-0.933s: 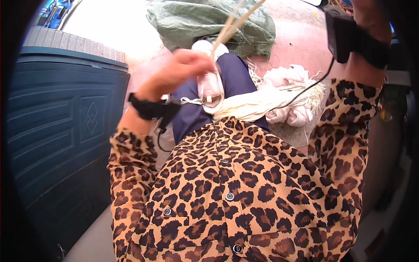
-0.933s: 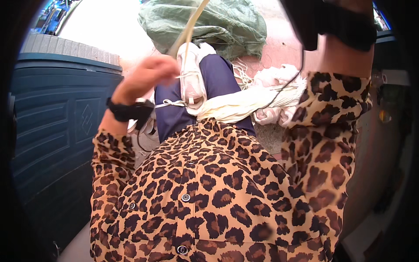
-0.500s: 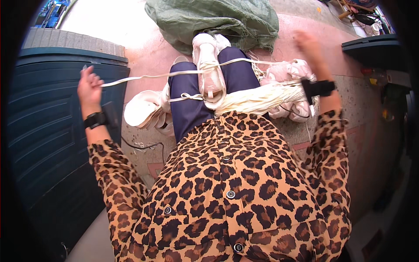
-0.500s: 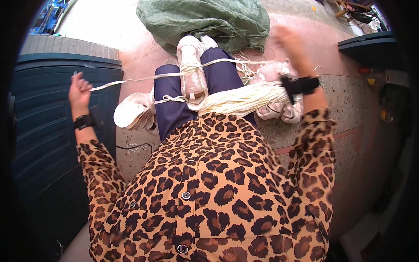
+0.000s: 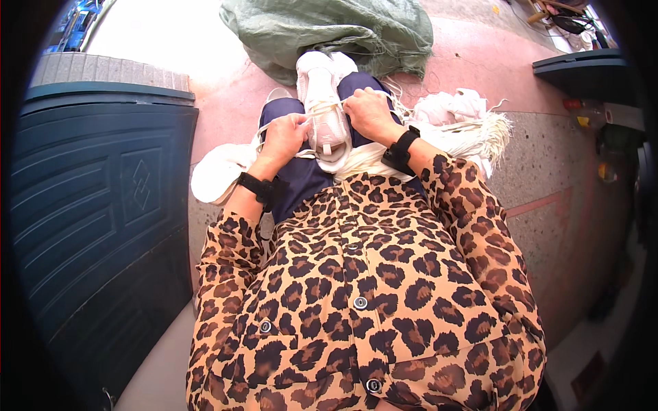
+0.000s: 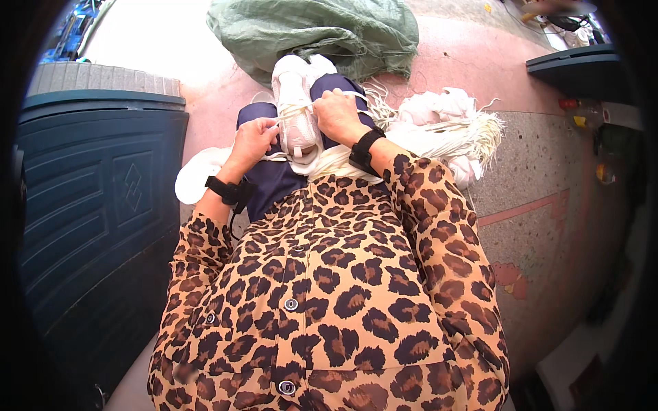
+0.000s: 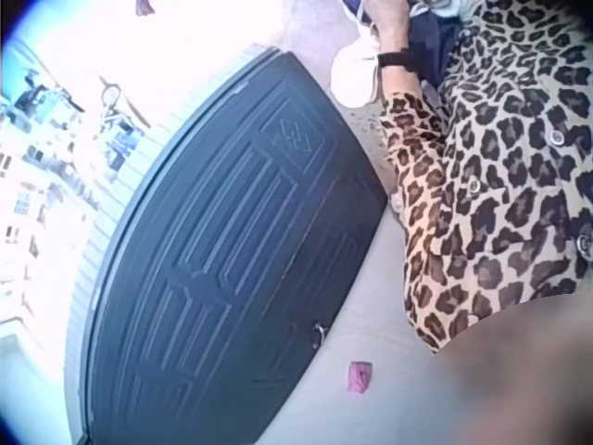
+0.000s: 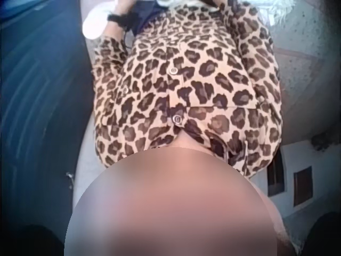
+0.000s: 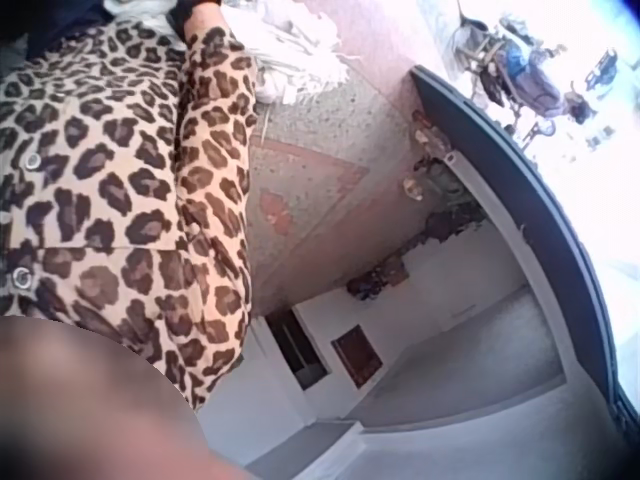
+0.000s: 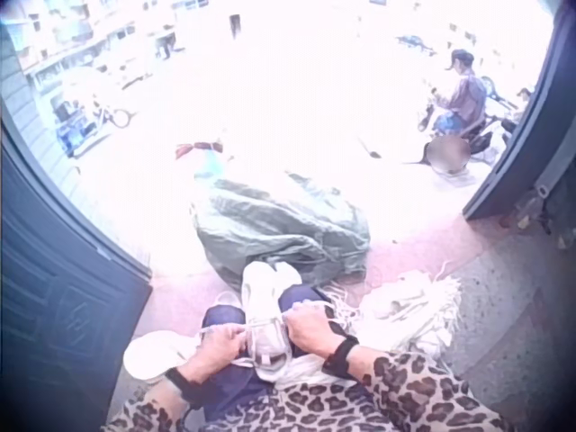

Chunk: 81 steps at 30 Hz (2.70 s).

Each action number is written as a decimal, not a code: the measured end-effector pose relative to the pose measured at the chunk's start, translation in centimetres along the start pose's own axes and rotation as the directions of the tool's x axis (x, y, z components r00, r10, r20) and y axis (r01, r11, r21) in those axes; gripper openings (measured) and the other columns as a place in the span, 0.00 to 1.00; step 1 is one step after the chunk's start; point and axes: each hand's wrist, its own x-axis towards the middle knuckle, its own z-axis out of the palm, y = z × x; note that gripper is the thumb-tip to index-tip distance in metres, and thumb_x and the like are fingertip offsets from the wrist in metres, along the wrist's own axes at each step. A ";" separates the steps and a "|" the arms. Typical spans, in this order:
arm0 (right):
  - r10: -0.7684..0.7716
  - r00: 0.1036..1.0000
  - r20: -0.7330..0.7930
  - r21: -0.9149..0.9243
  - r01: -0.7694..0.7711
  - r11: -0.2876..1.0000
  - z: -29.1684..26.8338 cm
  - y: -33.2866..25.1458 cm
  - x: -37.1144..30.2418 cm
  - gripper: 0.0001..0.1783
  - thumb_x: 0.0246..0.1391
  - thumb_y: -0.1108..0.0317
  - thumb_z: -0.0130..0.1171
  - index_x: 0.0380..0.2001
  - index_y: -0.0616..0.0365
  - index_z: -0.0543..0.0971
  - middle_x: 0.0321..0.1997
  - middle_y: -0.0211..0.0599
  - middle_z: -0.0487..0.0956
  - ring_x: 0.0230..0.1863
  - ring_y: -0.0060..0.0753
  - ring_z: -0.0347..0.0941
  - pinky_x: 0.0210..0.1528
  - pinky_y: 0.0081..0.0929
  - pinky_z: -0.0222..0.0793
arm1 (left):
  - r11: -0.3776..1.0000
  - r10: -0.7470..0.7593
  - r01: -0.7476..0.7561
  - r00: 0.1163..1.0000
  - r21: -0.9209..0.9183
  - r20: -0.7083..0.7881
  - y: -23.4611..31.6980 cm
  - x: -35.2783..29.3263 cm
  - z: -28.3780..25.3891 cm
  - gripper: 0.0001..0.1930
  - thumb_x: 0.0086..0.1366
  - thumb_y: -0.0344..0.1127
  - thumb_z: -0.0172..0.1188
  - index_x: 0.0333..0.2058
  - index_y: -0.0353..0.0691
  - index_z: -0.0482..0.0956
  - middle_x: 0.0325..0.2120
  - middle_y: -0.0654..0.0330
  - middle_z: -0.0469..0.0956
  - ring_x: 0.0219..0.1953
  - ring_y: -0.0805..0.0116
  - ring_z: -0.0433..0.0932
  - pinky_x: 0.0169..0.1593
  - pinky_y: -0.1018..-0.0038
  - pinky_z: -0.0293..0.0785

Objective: The person is threading laces or strings through a shoe component, likely as part of the manufacturing process.

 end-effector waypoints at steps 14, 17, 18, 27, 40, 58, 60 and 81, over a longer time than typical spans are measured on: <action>0.091 0.995 -0.040 0.008 -0.091 0.996 0.3 -1.3 1.0 0.12 0.43 0.60 0.55 0.24 0.58 0.78 0.30 0.39 0.75 0.37 0.38 0.69 0.38 0.37 0.64 | 0.657 0.376 -0.173 0.919 0.734 -0.120 0.4 0.6 0.9 0.05 0.46 0.33 0.53 0.18 0.42 0.77 0.21 0.60 0.74 0.34 0.60 0.68 0.35 0.64 0.60; 0.074 0.997 0.029 -0.073 -0.072 0.995 -0.1 -1.5 0.7 0.14 0.44 0.57 0.54 0.23 0.57 0.78 0.29 0.37 0.75 0.37 0.37 0.69 0.36 0.37 0.64 | 0.607 0.389 -0.211 0.919 0.766 -0.055 0.6 1.2 1.1 0.04 0.45 0.32 0.54 0.18 0.43 0.77 0.21 0.61 0.74 0.34 0.62 0.68 0.36 0.65 0.59; 0.075 0.996 0.047 -0.067 -0.072 0.995 -0.2 -1.6 0.6 0.14 0.44 0.57 0.54 0.23 0.57 0.78 0.29 0.37 0.75 0.37 0.37 0.69 0.36 0.37 0.64 | 0.606 0.402 -0.248 0.915 0.756 -0.022 0.6 1.3 1.2 0.04 0.44 0.32 0.54 0.19 0.43 0.78 0.20 0.62 0.74 0.34 0.62 0.68 0.36 0.65 0.59; 0.004 1.000 -0.019 -0.209 -0.008 0.978 -0.5 -2.6 -1.1 0.11 0.43 0.62 0.52 0.23 0.57 0.78 0.31 0.34 0.73 0.41 0.34 0.65 0.39 0.36 0.57 | 0.638 0.484 -0.139 0.838 0.757 -0.254 1.0 -1.0 2.8 0.11 0.48 0.43 0.58 0.20 0.41 0.76 0.20 0.62 0.73 0.32 0.63 0.67 0.34 0.66 0.58; -0.012 0.996 -0.092 0.224 0.032 0.974 0.6 -0.2 -0.7 0.08 0.42 0.67 0.51 0.25 0.56 0.78 0.29 0.44 0.74 0.37 0.45 0.70 0.37 0.39 0.64 | 0.827 0.464 -0.273 0.825 0.492 -0.323 1.9 1.6 1.3 0.07 0.52 0.35 0.54 0.26 0.38 0.77 0.25 0.54 0.75 0.32 0.54 0.70 0.38 0.63 0.66; -0.166 0.985 0.037 -0.384 0.167 0.908 0.7 -3.1 -0.9 0.06 0.37 0.69 0.52 0.21 0.53 0.78 0.27 0.32 0.74 0.38 0.30 0.67 0.31 0.23 0.61 | 0.996 -0.042 0.074 0.895 -0.053 0.444 5.2 9.8 1.6 0.23 0.48 0.29 0.60 0.45 0.33 0.68 0.19 0.65 0.70 0.14 0.82 0.65 0.14 0.84 0.57; -0.275 0.960 -0.056 -0.393 0.232 0.890 0.5 -2.8 -0.4 0.05 0.37 0.67 0.53 0.18 0.51 0.78 0.28 0.30 0.73 0.39 0.29 0.66 0.31 0.21 0.60 | 0.944 -0.107 0.205 0.931 -0.260 0.349 5.3 9.6 0.8 0.23 0.48 0.29 0.60 0.45 0.36 0.67 0.18 0.67 0.70 0.13 0.83 0.63 0.13 0.85 0.56; 0.161 0.986 0.035 0.996 -0.020 -0.091 -16.0 0.9 0.5 0.14 0.54 0.56 0.49 0.33 0.55 0.68 0.16 0.18 0.58 0.13 0.09 0.49 0.12 0.09 0.47 | 0.978 0.059 -0.086 0.988 0.191 0.141 0.2 4.4 -1.3 0.17 0.52 0.28 0.51 0.43 0.35 0.66 0.28 0.44 0.74 0.35 0.49 0.73 0.39 0.61 0.67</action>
